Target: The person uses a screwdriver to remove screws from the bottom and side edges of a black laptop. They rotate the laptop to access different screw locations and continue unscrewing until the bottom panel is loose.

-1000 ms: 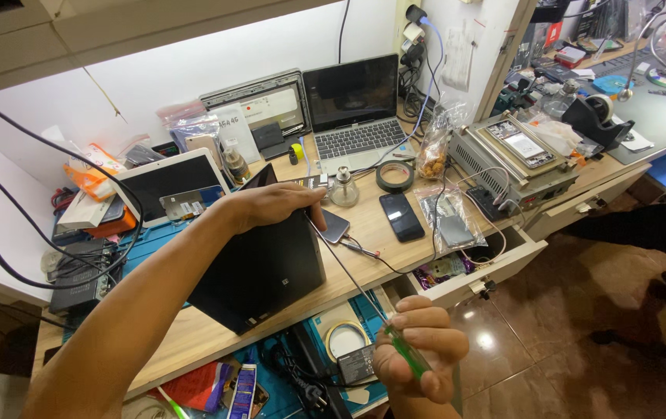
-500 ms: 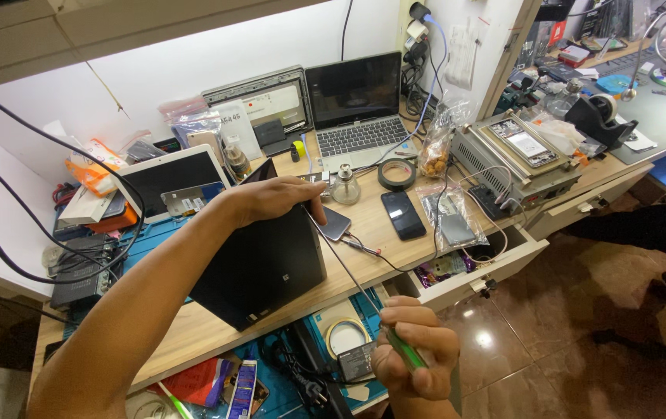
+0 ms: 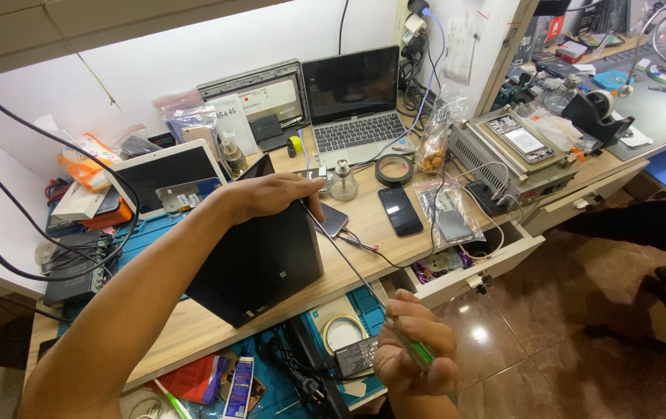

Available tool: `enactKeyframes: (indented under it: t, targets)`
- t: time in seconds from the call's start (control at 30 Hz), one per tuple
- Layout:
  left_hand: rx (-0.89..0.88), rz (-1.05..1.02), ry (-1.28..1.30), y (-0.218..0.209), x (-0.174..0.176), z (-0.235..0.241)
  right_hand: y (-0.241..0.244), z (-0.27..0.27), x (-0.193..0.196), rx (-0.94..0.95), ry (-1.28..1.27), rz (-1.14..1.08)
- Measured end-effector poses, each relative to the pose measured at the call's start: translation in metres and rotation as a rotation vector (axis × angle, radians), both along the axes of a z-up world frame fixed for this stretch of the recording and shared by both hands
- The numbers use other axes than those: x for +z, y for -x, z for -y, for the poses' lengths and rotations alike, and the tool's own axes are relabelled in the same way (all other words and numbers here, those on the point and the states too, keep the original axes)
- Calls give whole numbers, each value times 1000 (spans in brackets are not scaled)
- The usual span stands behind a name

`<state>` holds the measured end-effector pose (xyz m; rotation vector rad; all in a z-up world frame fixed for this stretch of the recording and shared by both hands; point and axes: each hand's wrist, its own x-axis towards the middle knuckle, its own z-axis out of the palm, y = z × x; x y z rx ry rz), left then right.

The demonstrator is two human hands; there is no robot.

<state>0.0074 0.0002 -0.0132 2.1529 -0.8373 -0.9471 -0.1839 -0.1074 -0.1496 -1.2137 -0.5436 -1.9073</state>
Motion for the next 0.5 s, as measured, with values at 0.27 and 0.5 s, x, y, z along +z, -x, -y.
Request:
enactKeyframes:
  t: [0.27,0.5]
  targets:
    - [14,-19,-3,7,4,0,1,-2,14,15,-13,95]
    - [-12,4,-14,8,6,0,1,-1,18,-9,-7,19]
